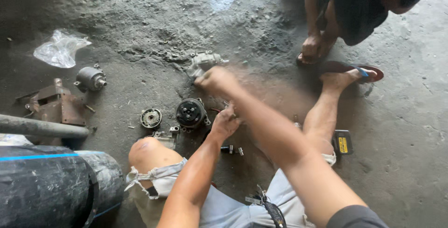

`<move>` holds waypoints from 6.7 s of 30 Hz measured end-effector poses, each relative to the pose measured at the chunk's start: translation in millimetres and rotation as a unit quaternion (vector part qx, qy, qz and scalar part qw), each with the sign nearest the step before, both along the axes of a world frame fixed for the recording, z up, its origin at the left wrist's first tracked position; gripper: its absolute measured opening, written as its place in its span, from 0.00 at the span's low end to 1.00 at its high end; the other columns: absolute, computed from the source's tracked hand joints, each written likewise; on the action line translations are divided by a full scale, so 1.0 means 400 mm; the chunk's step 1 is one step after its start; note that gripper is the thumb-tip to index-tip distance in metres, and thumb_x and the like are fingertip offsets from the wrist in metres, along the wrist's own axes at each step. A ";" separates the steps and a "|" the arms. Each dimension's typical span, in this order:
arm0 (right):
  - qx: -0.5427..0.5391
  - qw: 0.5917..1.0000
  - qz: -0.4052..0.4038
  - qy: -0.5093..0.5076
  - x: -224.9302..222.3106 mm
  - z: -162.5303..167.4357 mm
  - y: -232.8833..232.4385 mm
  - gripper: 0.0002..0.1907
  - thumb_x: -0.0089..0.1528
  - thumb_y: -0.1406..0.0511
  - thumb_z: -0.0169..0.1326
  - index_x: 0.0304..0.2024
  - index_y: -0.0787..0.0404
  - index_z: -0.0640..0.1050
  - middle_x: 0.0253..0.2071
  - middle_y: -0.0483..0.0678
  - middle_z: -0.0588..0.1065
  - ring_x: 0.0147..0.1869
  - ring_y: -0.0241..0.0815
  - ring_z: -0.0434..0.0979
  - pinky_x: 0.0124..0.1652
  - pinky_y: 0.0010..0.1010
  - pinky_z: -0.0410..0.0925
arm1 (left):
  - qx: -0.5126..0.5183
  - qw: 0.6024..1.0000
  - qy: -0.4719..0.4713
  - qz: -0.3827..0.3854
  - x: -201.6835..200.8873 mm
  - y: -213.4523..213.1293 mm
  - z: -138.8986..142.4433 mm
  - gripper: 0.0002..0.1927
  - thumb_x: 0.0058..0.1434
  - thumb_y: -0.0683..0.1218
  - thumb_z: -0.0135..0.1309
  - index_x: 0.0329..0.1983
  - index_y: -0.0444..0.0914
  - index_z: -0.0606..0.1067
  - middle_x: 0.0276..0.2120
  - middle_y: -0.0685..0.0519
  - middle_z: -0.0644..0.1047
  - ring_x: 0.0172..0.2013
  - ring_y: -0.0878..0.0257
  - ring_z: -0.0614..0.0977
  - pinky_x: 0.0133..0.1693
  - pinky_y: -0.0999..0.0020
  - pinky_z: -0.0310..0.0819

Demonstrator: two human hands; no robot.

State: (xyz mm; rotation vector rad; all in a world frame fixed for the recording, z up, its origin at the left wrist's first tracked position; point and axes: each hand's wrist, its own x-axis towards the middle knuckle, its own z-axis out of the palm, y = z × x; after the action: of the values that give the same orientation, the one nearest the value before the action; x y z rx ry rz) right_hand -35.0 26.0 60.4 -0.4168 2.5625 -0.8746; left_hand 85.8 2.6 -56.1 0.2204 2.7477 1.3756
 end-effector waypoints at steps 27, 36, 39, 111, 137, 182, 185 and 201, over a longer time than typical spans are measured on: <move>0.042 0.987 -0.147 -0.053 -0.192 0.142 0.020 0.27 0.58 0.45 0.61 0.35 0.63 0.84 0.31 0.50 0.82 0.33 0.43 0.82 0.34 0.36 0.74 | 0.130 0.990 0.038 -0.027 -0.129 -0.072 0.095 0.49 0.58 0.54 0.58 0.78 0.47 0.47 0.51 0.45 0.80 0.49 0.49 0.84 0.52 0.54 0.76; -0.567 0.720 -0.378 -0.132 0.216 -0.023 0.472 0.25 0.73 0.50 0.36 0.55 0.59 0.76 0.55 0.50 0.76 0.56 0.44 0.77 0.52 0.36 0.72 | -0.076 0.995 -0.053 -0.021 -0.141 -0.020 0.143 0.57 0.56 0.53 0.60 0.82 0.49 0.38 0.39 0.33 0.81 0.45 0.36 0.82 0.51 0.47 0.73; -0.433 0.845 -0.232 0.214 0.440 -0.061 0.399 0.17 0.73 0.57 0.43 0.56 0.58 0.76 0.66 0.51 0.69 0.65 0.46 0.72 0.60 0.38 0.67 | -0.061 0.996 -0.068 -0.017 -0.111 0.001 0.102 0.60 0.53 0.58 0.63 0.79 0.49 0.39 0.36 0.32 0.80 0.43 0.35 0.81 0.49 0.46 0.73; -0.327 0.874 -0.166 0.319 0.458 -0.045 0.497 0.13 0.70 0.60 0.45 0.54 0.57 0.74 0.65 0.49 0.71 0.74 0.48 0.66 0.70 0.44 0.60 | -0.057 0.998 -0.013 0.002 -0.071 0.050 0.103 0.53 0.51 0.45 0.55 0.80 0.48 0.47 0.31 0.33 0.81 0.39 0.36 0.83 0.48 0.45 0.76; -0.179 0.883 -0.088 0.424 0.539 0.020 0.301 0.11 0.55 0.70 0.67 0.38 0.53 0.81 0.64 0.50 0.74 0.77 0.54 0.66 0.72 0.51 0.60 | -0.028 1.000 -0.007 -0.012 -0.090 0.007 0.093 0.51 0.51 0.48 0.57 0.78 0.47 0.49 0.32 0.33 0.80 0.39 0.37 0.83 0.46 0.46 0.77; -0.204 0.861 -0.008 0.465 0.559 -0.038 0.330 0.11 0.57 0.65 0.62 0.42 0.57 0.78 0.61 0.53 0.75 0.68 0.53 0.70 0.62 0.42 0.65 | -0.028 0.999 0.039 -0.009 0.010 -0.004 0.061 0.37 0.55 0.47 0.56 0.70 0.41 0.64 0.31 0.35 0.80 0.36 0.38 0.83 0.41 0.47 0.78; -0.098 0.874 0.211 0.426 0.460 0.039 0.115 0.13 0.54 0.60 0.62 0.34 0.61 0.78 0.40 0.51 0.76 0.50 0.51 0.77 0.63 0.50 0.65 | -0.062 0.996 0.066 -0.006 0.011 -0.001 0.048 0.37 0.55 0.49 0.57 0.69 0.40 0.65 0.32 0.36 0.81 0.36 0.38 0.84 0.41 0.47 0.78; -0.226 0.862 -0.147 0.430 0.508 0.041 0.441 0.18 0.72 0.70 0.41 0.63 0.63 0.71 0.70 0.55 0.68 0.75 0.55 0.67 0.72 0.46 0.65 | -0.014 0.995 0.093 0.014 0.032 -0.003 0.056 0.37 0.59 0.53 0.58 0.72 0.40 0.66 0.33 0.38 0.82 0.38 0.42 0.85 0.42 0.51 0.81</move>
State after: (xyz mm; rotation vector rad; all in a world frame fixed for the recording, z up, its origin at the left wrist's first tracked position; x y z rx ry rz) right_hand 168.1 202.4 76.9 -0.6837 3.2556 -1.7412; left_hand 98.7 1.3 -33.6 0.3258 2.9280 1.3878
